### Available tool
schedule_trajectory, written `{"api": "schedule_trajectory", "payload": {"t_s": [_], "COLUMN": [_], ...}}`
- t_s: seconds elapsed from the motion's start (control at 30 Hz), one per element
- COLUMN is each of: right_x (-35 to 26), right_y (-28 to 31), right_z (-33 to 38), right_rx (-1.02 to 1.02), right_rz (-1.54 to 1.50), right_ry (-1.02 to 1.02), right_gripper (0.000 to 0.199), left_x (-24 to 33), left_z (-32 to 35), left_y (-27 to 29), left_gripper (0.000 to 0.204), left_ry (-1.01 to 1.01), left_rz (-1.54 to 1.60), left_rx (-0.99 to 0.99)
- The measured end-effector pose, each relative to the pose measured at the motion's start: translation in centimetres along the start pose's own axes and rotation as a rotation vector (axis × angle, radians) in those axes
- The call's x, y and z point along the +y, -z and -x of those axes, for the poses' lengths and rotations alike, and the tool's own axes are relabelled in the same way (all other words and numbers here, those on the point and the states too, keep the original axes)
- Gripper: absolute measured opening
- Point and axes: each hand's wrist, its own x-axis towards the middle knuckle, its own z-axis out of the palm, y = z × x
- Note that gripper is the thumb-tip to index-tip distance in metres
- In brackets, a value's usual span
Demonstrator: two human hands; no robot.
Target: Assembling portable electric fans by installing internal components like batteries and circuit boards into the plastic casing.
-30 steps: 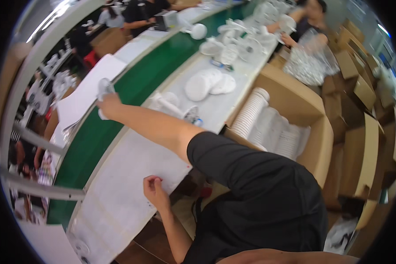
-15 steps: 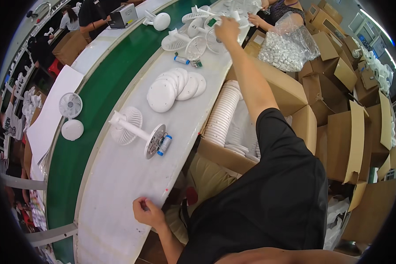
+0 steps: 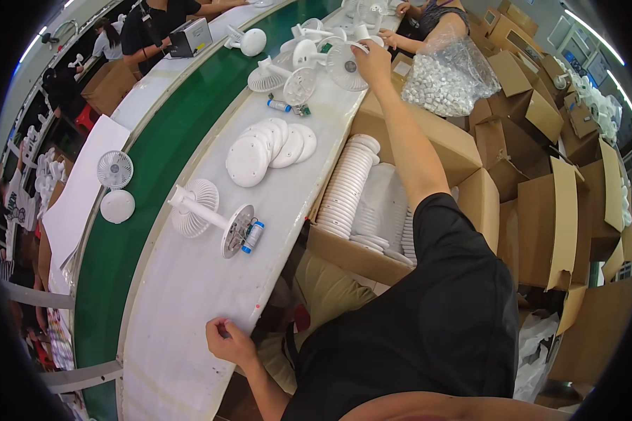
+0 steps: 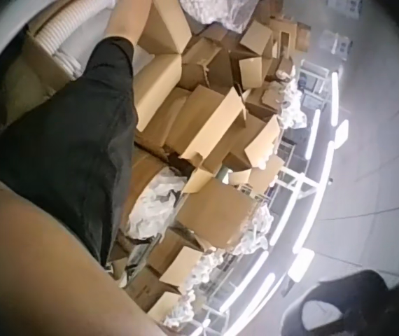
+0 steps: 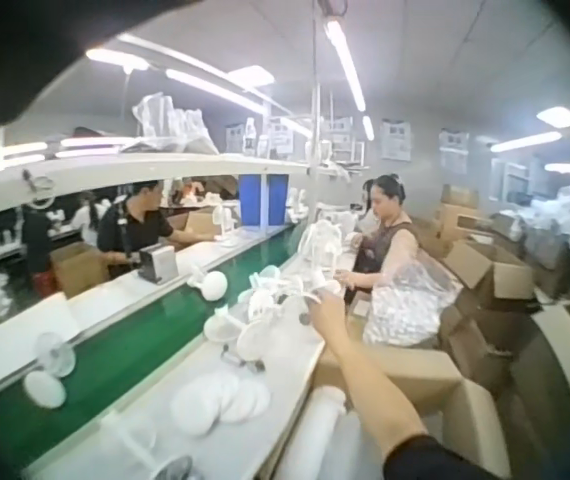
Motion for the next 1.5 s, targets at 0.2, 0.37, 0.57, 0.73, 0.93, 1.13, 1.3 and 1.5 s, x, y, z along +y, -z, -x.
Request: {"api": "schedule_trajectory", "payload": {"t_s": [0.2,0.37,0.57,0.73,0.93,1.13,1.3,1.5], "right_x": [-5.0,-7.1,-8.8,-12.6,-17.1,-22.4,-21.8,-27.7], "right_y": [4.3,5.5,7.8,8.2,5.3,5.5,5.2,10.0], "right_z": [7.4,12.7,18.4,23.1,25.7,30.7,27.4,28.2], "right_rx": [0.081,0.029,-0.259,-0.674,-1.100,-1.429,-0.993,-0.664], "right_rz": [-0.346,-0.785,-1.411,-1.611,-1.534,-1.336,-1.079,-0.886], "right_ry": [-0.138,-0.205,-0.448,-0.583,-1.488,-0.891,0.302,1.309], "right_gripper": [0.025,0.021,0.024,0.030,0.034,0.037,0.047,0.028], "left_x": [-5.2,-5.8,5.1,13.3,16.8,17.5,16.2,11.9], "left_z": [0.8,0.0,-0.3,-1.7,-1.8,-0.2,-2.3,-5.8], "left_y": [3.7,4.5,6.8,7.2,8.4,8.3,9.1,8.0], "left_gripper": [0.009,0.009,0.010,0.017,0.051,0.051,0.047,0.041], "left_ry": [-0.016,0.016,-0.043,-0.313,-0.074,0.023,0.044,-0.157], "left_rz": [0.080,0.358,0.723,0.808,1.241,0.994,0.767,0.426], "left_rx": [-0.031,-0.058,-0.196,-0.121,-0.376,-0.223,-0.192,-0.323]}}
